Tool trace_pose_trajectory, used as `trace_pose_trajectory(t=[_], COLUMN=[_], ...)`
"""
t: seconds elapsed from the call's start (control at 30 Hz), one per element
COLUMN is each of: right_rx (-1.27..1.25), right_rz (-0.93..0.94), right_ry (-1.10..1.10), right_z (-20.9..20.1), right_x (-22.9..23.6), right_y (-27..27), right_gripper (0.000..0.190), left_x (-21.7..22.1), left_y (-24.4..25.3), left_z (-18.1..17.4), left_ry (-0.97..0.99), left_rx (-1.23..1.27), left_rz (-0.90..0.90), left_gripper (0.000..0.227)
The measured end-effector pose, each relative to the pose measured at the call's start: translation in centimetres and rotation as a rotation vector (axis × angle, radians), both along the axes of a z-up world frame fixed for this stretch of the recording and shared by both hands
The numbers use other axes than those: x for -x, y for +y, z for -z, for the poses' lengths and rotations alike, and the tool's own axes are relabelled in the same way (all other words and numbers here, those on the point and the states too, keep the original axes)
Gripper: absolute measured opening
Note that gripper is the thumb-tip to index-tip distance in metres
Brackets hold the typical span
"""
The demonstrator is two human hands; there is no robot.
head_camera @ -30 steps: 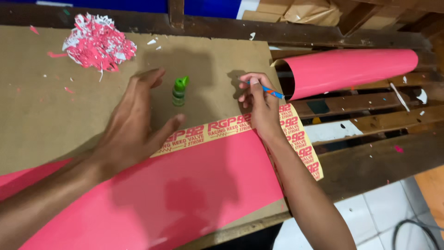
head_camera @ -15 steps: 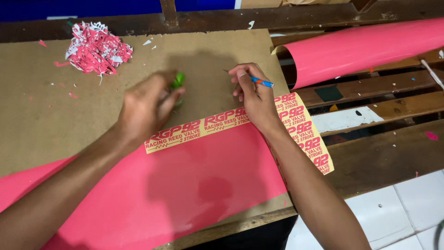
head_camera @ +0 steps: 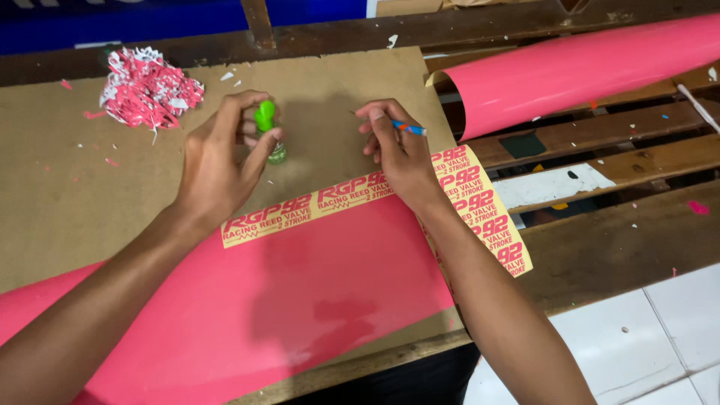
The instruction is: The person uses a blue craft knife to carefully cut and remove the background material from a sheet of pink and yellow stickers. They peel away the excess vinyl, leaving the printed text and logos intact on the backing paper.
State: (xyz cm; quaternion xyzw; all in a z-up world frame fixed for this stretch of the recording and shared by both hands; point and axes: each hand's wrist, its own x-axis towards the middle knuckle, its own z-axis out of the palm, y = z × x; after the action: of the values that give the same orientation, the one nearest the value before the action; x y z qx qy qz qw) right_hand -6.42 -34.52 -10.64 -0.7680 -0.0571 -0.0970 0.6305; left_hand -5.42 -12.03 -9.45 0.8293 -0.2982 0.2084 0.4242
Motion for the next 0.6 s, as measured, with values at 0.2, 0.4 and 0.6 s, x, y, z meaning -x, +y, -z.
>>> trace_pose_trajectory(t=[0.2, 0.4, 0.6], right_rx=[0.168, 0.197, 0.007], right_rz=[-0.133, -0.079, -0.116], right_ry=[-0.007, -0.037, -0.065], right_z=[-0.3, -0.5, -2.5], right_x=[0.5, 0.4, 1.8], right_y=[0.4, 0.5, -0.6], right_gripper=[0.033, 0.031, 0.031], left_x=[1.1, 7.9, 11.9], left_y=[0.4, 1.8, 3.8], left_z=[0.3, 0.7, 2.7], left_ry=[0.099, -0.138, -0.076], left_rx=[-0.073, -0.087, -0.416], left_rz=[-0.026, -0.04, 0.089], left_gripper=[0.045, 0.049, 0.077])
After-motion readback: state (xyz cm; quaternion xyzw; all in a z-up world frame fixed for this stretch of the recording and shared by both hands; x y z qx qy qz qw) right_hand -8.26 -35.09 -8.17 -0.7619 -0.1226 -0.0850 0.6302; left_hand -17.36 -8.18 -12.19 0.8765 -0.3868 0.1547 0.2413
